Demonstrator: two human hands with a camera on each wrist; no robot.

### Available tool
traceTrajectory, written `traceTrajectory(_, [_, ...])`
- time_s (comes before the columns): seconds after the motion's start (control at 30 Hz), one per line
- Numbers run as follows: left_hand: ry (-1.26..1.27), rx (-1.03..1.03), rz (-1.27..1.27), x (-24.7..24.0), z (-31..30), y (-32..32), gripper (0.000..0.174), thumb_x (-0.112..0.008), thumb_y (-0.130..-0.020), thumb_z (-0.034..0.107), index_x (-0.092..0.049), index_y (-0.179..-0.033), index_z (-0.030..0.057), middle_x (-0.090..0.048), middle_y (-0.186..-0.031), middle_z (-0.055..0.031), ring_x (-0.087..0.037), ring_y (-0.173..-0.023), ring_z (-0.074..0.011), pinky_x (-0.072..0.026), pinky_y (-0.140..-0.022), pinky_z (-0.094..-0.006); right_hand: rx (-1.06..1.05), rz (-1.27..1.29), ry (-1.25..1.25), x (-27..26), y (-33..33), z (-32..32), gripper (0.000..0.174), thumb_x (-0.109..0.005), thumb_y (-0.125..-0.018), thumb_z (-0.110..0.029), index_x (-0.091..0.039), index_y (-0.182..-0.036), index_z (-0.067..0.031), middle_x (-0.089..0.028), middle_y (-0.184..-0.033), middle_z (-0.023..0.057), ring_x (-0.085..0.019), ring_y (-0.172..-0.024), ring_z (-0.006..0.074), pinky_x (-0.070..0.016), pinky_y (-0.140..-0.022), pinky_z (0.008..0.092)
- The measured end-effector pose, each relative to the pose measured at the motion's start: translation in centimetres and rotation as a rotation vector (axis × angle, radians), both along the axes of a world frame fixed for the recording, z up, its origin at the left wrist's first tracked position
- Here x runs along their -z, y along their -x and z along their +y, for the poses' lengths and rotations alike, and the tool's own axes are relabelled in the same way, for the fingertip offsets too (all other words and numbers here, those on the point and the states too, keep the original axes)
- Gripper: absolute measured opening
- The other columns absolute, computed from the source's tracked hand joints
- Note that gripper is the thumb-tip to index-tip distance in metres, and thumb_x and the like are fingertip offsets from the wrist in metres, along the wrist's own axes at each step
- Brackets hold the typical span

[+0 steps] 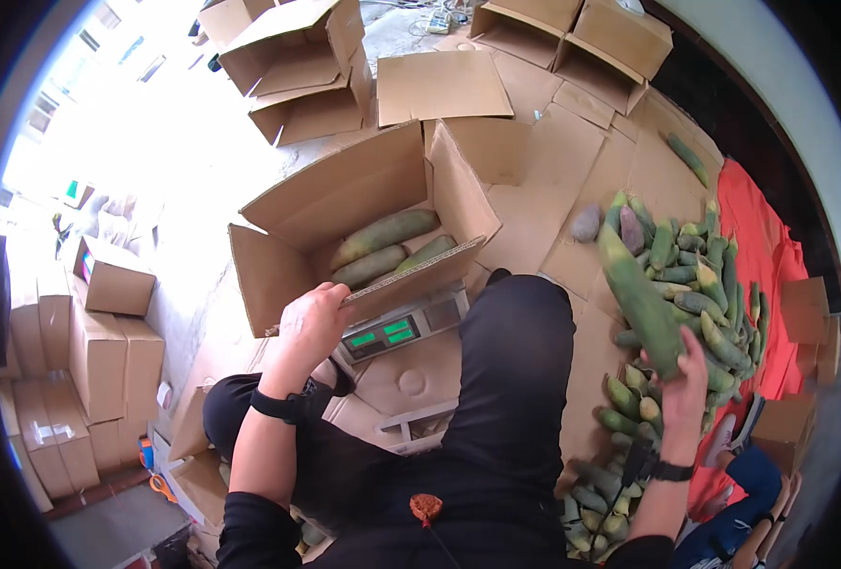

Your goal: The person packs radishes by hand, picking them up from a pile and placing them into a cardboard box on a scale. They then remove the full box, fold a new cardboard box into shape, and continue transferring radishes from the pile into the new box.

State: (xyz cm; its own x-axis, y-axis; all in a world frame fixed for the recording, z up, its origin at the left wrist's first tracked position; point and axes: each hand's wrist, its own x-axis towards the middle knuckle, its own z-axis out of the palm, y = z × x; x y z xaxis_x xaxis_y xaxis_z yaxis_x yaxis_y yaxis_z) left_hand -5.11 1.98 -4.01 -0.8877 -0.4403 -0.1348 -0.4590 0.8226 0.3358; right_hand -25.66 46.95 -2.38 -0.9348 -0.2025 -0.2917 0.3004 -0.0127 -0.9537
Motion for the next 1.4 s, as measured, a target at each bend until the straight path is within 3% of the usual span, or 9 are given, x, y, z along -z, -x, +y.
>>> traceTrajectory(0.27, [0.016, 0.029, 0.0, 0.3, -0.1, -0.1, 0.013, -0.062, -0.08, 0.015, -0.059, -0.087, 0.0045, -0.059, -0.086, -0.013, -0.06, -0.085, -0.0345, -0.0483, -0.072, -0.0433, -0.653, 0.153, 0.048, -8.8, 5.3, -19.1, 0.055, -0.054, -0.077, -0.028, -0.048, -0.125, -0.0015, -0.062, -0.108, 0.0122, -0.066, -0.085, 0.0244, -0.0436, -0.058, 0.0252])
traceTrajectory(0.43, [0.009, 0.022, 0.005, 0.2, -0.1, -0.1, 0.012, -0.061, -0.08, 0.014, -0.058, -0.086, 0.0038, -0.059, -0.087, -0.0138, -0.06, -0.085, -0.0348, -0.0481, -0.073, -0.0438, -0.928, -0.026, -0.085, -6.4, 4.1, -30.5, 0.045, -0.058, -0.079, -0.024, -0.054, -0.119, -0.0056, -0.063, -0.099, 0.0087, -0.066, -0.07, 0.0192, -0.0475, -0.058, 0.0263])
traceTrajectory(0.57, [0.0, 0.029, 0.004, -0.1, -0.1, 0.0, 0.013, -0.061, -0.08, 0.014, -0.059, -0.088, 0.0034, -0.058, -0.087, -0.0152, -0.059, -0.085, -0.0354, -0.0478, -0.073, -0.0437, -1.059, -0.134, -0.171, -2.0, 0.9, -37.3, 0.046, -0.059, -0.079, -0.019, -0.052, -0.122, -0.0041, -0.061, -0.102, 0.011, -0.064, -0.072, 0.0189, -0.0504, -0.059, 0.0284])
traceTrajectory(0.67, [0.007, 0.033, 0.003, 0.1, -0.2, 0.1, 0.011, -0.061, -0.08, 0.014, -0.058, -0.086, 0.0044, -0.059, -0.086, -0.0144, -0.06, -0.084, -0.0347, -0.0485, -0.072, -0.0438, -1.113, 0.024, -0.336, 1.3, -0.3, -39.3, 0.045, -0.06, -0.079, -0.017, -0.053, -0.121, -0.0025, -0.059, -0.108, 0.0119, -0.06, -0.073, 0.0159, -0.0497, -0.059, 0.0267])
traceTrajectory(0.7, [0.023, 0.038, 0.021, 0.2, -0.2, 0.1, 0.009, -0.061, -0.081, 0.013, -0.058, -0.084, 0.0054, -0.06, -0.084, -0.0135, -0.061, -0.082, -0.0338, -0.0496, -0.07, -0.0438, -1.107, 0.014, -0.336, 2.1, -0.2, -39.4, 0.045, -0.06, -0.079, -0.017, -0.053, -0.121, -0.0025, -0.059, -0.108, 0.0119, -0.06, -0.073, 0.0159, -0.0497, -0.059, 0.0267])
traceTrajectory(0.77, [0.023, 0.053, 0.012, 0.0, -0.4, 0.0, 0.01, -0.061, -0.08, 0.014, -0.058, -0.085, 0.0056, -0.06, -0.085, -0.0134, -0.061, -0.083, -0.0337, -0.0495, -0.071, -0.0436, -1.147, 0.313, -0.407, 3.4, 0.3, -39.0, 0.045, -0.06, -0.079, -0.016, -0.053, -0.12, -0.0002, -0.056, -0.112, 0.0121, -0.057, -0.074, 0.0132, -0.0483, -0.058, 0.0253])
traceTrajectory(0.9, [0.016, 0.039, -0.009, 0.1, -0.4, 0.0, 0.012, -0.061, -0.08, 0.016, -0.058, -0.086, 0.0063, -0.059, -0.087, -0.0132, -0.06, -0.085, -0.0338, -0.049, -0.072, -0.0433, -1.244, 0.202, -0.236, -2.0, 1.7, -35.8, 0.039, -0.06, -0.084, -0.021, -0.056, -0.117, -0.002, -0.062, -0.096, 0.0027, -0.057, -0.078, 0.0073, -0.0452, -0.063, 0.0219])
traceTrajectory(1.13, [-0.009, 0.059, -0.007, 0.2, -0.5, 0.2, 0.016, -0.06, -0.081, 0.014, -0.058, -0.093, 0.004, -0.058, -0.092, -0.0155, -0.056, -0.088, -0.0385, -0.0459, -0.074, -0.0443, -0.944, 0.303, -0.2, -7.7, 5.6, -25.0, 0.036, -0.058, -0.088, -0.024, -0.057, -0.117, -0.0047, -0.065, -0.103, 0.0054, -0.062, -0.086, 0.0107, -0.0468, -0.068, 0.0225])
traceTrajectory(1.4, [0.106, 0.099, 0.023, 0.0, 0.0, 0.6, 0.018, -0.059, -0.081, 0.014, -0.059, -0.091, -0.001, -0.06, -0.087, -0.0194, -0.057, -0.083, -0.0397, -0.0454, -0.071, -0.0431, -0.478, 0.062, -0.402, 1.4, 7.9, -9.8, 0.032, -0.059, -0.089, -0.026, -0.057, -0.116, -0.0087, -0.064, -0.102, 0.0025, -0.062, -0.087, 0.0102, -0.047, -0.068, 0.0238])
